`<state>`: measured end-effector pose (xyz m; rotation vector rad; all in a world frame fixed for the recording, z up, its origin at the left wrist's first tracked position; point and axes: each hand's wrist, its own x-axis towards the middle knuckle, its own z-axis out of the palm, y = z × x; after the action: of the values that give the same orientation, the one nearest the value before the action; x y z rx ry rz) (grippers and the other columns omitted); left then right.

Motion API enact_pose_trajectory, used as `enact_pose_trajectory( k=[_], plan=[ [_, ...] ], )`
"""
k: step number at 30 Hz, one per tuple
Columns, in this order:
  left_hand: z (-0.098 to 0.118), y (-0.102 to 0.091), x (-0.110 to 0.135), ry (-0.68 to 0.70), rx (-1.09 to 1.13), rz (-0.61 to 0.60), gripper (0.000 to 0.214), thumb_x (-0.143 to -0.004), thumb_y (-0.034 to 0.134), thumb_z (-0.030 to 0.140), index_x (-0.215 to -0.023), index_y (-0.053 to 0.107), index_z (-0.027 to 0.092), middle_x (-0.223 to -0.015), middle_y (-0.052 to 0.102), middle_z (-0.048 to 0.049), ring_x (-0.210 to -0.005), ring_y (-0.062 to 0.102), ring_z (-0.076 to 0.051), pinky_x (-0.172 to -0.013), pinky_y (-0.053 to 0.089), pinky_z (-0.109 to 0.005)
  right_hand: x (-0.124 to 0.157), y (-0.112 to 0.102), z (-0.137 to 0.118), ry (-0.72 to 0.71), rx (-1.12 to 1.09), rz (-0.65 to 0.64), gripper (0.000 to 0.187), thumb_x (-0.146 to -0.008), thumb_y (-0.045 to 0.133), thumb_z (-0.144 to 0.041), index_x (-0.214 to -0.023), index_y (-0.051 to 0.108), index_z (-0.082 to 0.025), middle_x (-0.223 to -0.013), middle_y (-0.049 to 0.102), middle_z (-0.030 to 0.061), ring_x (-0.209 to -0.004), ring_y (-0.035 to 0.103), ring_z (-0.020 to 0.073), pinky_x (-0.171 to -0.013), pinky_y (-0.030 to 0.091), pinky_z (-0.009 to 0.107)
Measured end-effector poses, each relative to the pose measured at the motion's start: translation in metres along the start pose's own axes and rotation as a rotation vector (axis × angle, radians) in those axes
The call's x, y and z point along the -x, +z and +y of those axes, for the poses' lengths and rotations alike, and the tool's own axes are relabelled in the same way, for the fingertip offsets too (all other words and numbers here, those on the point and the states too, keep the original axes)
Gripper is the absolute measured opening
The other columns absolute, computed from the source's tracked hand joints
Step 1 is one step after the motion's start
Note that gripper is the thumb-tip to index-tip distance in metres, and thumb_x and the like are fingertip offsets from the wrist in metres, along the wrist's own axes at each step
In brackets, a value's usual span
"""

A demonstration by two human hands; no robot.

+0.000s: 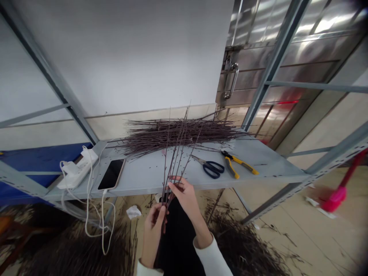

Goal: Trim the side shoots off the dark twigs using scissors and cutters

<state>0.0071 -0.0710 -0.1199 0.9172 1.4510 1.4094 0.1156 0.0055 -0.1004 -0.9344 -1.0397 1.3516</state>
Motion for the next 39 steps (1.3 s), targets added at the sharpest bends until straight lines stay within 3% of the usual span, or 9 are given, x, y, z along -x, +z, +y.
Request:
enact_pose_trajectory(
  k=[6,14,20,22,25,30,33,39],
  plan=[
    [0.001,0.001,-0.002,0.073,-0.043,0.045,0.035,-0.068,0.072,0.049,-0.08,0.066,0.016,-0.061,0.057,0.0022,-0.055,0.05,-0.013,-0.052,0.041,-0.022,-0.003,-0.004,0.003,-0.013,0.005,-0.011,0.036,-0.074,0.068,-0.049,-0.087,0.055,-0.018,-0.065,0.066,0.0003,-0.053,0.06,0.0142,-0.052,0.05,0.025],
    [-0.006,-0.014,-0.011,0.067,-0.274,-0.129,0.03,-0.077,0.061,0.05,-0.083,0.065,0.02,-0.076,0.067,-0.0032,-0.073,0.061,-0.021,-0.067,0.048,-0.03,-0.006,-0.01,0.019,0.02,0.148,-0.025,0.031,-0.078,0.061,-0.048,-0.086,0.05,-0.021,-0.065,0.066,0.0002,-0.051,0.06,0.0155,-0.048,0.049,0.026],
    [0.03,-0.027,-0.037,0.154,-0.459,-0.144,0.034,-0.081,0.055,0.051,-0.096,0.064,0.022,-0.087,0.068,-0.0053,-0.077,0.06,-0.021,-0.071,0.046,-0.033,-0.009,-0.012,0.031,-0.017,0.186,-0.009,0.025,-0.079,0.06,-0.043,-0.085,0.049,-0.021,-0.069,0.066,0.001,-0.062,0.063,0.0187,-0.061,0.051,0.031],
    [0.043,-0.018,-0.057,0.219,-0.413,-0.149,0.031,-0.08,0.057,0.048,-0.095,0.063,0.022,-0.096,0.066,-0.0058,-0.087,0.059,-0.022,-0.079,0.043,-0.033,-0.01,-0.012,0.032,-0.027,0.182,-0.007,0.024,-0.08,0.06,-0.042,-0.083,0.049,-0.021,-0.071,0.066,0.0015,-0.066,0.064,0.0193,-0.065,0.05,0.031],
    [0.052,0.007,-0.096,0.169,-0.231,-0.192,0.031,-0.074,0.066,0.044,-0.095,0.065,0.021,-0.105,0.064,-0.0066,-0.096,0.055,-0.021,-0.085,0.04,-0.031,-0.011,-0.011,0.034,-0.042,0.169,-0.013,0.023,-0.08,0.059,-0.041,-0.083,0.049,-0.021,-0.071,0.065,0.0008,-0.067,0.063,0.0189,-0.066,0.05,0.031],
    [0.048,0.044,-0.144,0.038,-0.084,-0.423,0.036,-0.065,0.076,0.042,-0.087,0.071,0.014,-0.078,0.066,-0.0049,-0.068,0.057,-0.016,-0.065,0.044,-0.026,-0.01,-0.011,0.035,-0.061,0.159,-0.015,0.022,-0.083,0.057,-0.042,-0.086,0.049,-0.021,-0.073,0.063,0.0001,-0.066,0.063,0.0173,-0.067,0.05,0.031],
    [0.043,0.047,-0.151,-0.014,0.026,-0.474,0.039,-0.061,0.08,0.041,-0.086,0.073,0.013,-0.068,0.063,-0.001,-0.055,0.05,-0.009,-0.055,0.04,-0.021,-0.01,-0.01,0.038,-0.085,0.119,-0.003,0.023,-0.083,0.057,-0.043,-0.088,0.048,-0.021,-0.071,0.06,-0.0017,-0.065,0.062,0.0163,-0.067,0.05,0.03],
    [0.042,0.033,-0.151,-0.055,0.222,-0.401,0.038,-0.055,0.084,0.037,-0.084,0.071,0.015,-0.061,0.058,0.0031,-0.056,0.051,-0.007,-0.056,0.042,-0.017,-0.006,0.002,0.036,-0.105,0.008,0.023,0.027,-0.083,0.058,-0.045,-0.085,0.045,-0.022,-0.071,0.056,-0.0034,-0.064,0.061,0.0144,-0.068,0.051,0.028]
  ],
)
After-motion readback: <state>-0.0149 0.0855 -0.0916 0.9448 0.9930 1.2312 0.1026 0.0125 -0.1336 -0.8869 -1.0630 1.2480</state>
